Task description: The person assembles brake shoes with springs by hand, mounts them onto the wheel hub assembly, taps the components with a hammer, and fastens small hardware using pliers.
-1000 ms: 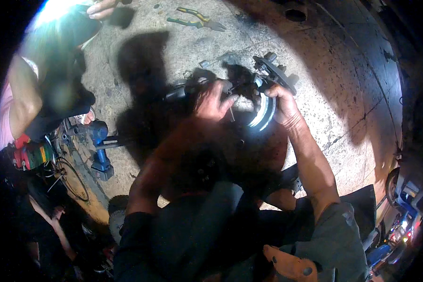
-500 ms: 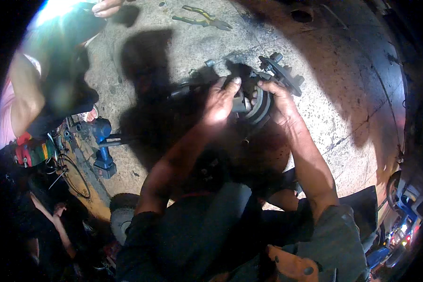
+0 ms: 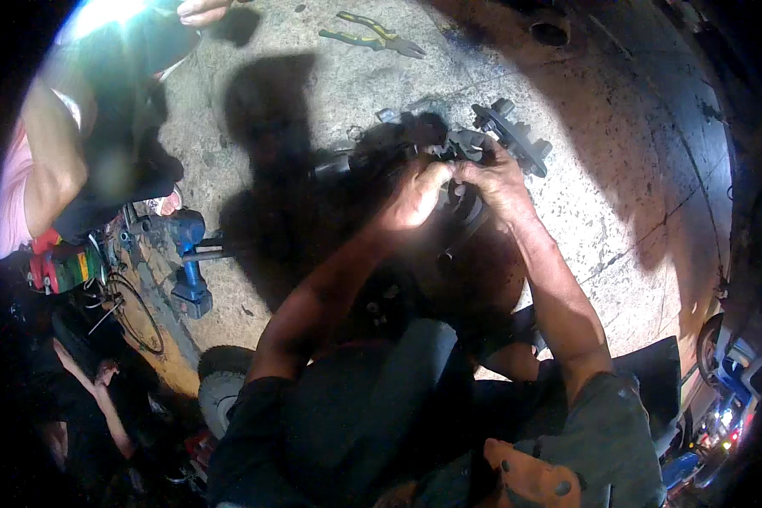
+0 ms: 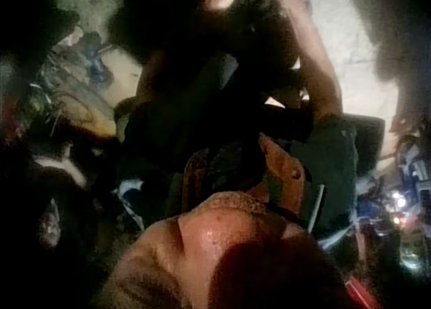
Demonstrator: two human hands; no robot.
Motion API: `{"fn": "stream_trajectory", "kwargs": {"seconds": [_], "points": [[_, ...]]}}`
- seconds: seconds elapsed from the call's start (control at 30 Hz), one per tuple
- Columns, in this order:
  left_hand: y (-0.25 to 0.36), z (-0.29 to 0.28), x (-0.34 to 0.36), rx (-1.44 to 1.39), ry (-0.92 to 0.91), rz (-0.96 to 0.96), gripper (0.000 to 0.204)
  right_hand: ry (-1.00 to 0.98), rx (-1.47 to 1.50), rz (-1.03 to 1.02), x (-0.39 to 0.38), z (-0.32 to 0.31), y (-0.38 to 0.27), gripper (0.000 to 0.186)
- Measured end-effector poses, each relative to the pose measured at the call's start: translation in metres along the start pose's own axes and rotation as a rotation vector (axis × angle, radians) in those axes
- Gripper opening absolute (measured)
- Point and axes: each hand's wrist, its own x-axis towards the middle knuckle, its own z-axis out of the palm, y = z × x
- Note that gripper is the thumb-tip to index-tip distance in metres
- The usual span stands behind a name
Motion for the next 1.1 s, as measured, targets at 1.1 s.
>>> {"fn": "stream_trajectory", "kwargs": {"seconds": [1.1], "points": [[0.028,-0.015,-0.022,0.284,0.088,0.19,0.018,0.007,0.321,0.313,-0.009,0.012,-0.029,0.03]]}}
